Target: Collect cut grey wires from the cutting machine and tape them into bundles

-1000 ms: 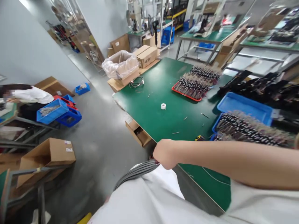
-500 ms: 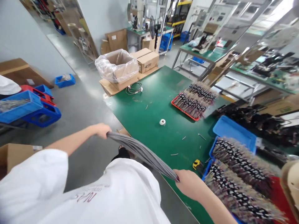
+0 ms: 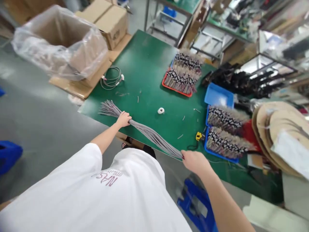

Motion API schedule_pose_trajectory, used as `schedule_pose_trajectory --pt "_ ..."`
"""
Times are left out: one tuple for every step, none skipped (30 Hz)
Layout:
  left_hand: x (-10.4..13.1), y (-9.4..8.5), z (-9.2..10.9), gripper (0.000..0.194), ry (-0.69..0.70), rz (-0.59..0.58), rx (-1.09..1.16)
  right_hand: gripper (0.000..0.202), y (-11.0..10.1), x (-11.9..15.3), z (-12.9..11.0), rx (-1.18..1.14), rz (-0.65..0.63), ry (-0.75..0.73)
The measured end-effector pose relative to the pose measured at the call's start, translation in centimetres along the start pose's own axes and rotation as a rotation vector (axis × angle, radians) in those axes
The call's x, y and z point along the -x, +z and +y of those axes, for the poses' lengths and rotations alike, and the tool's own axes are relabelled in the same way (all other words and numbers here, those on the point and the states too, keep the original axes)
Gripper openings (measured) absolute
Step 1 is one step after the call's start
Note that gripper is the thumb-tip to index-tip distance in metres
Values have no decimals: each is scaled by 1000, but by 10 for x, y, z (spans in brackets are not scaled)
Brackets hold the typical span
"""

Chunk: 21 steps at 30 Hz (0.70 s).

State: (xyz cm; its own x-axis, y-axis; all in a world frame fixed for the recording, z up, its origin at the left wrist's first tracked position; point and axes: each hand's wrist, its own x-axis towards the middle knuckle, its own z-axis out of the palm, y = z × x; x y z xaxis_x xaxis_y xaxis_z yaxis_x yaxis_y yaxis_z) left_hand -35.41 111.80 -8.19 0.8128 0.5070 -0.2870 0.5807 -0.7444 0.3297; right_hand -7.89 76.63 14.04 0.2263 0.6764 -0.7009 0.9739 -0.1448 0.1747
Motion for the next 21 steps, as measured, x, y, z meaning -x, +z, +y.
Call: schedule_pose_trajectory --pt "2 2 -6 39 25 22 -23 19 -4 -2 4 10 0 2" --pt "4 2 -9 43 47 42 -45 18 -7 -4 8 17 4 2" --pt "6 1 -9 48 65 61 -65 18 -9 -4 12 24 16 -4" --pt "8 0 -6 57 83 80 -84 17 -10 -4 15 33 31 -14" --pt "9 -1 2 67 101 98 -102 17 -10 -4 17 40 46 -29" --pt "10 -1 14 79 125 111 -118 17 -11 -4 18 44 59 -47" --pt "9 0 28 90 171 118 -129 16 -11 -4 18 43 65 -65" --pt "7 3 44 98 241 116 -132 15 -12 -4 19 36 66 -80" --pt "4 7 61 102 323 106 -128 14 -13 -4 19 25 66 -92" --pt "-1 12 76 102 404 88 -118 13 -14 -5 20 12 66 -99" --pt "-7 17 89 100 468 68 -105 12 -14 -5 21 -2 67 -104" --pt "-14 22 98 96 505 47 -93 11 -12 -6 24 -16 67 -104" --pt "-22 27 104 89 512 29 -83 11 -8 -7 27 -33 64 -102" --pt "-29 32 108 79 497 12 -79 12 -1 -10 31 -54 57 -99" --pt "-35 36 108 67 480 -1 -78 12 8 -14 37 -78 45 -93" --pt "-41 39 107 54 465 -10 -77 13 20 -20 42 -105 32 -84" --pt "-44 42 105 43 453 -16 -77 14 34 -27 48 -133 22 -72" --pt "-46 44 103 33 445 -19 -79 15 49 -37 54 -161 13 -61" --pt "-47 45 102 27 440 -20 -82 17 66 -49 60 -187 4 -51" --pt "-47 46 101 24 435 -18 -87 18 83 -61 66 -212 -4 -43" --pt "-46 47 102 22 433 -16 -94 20 98 -74 71 -236 -12 -40"
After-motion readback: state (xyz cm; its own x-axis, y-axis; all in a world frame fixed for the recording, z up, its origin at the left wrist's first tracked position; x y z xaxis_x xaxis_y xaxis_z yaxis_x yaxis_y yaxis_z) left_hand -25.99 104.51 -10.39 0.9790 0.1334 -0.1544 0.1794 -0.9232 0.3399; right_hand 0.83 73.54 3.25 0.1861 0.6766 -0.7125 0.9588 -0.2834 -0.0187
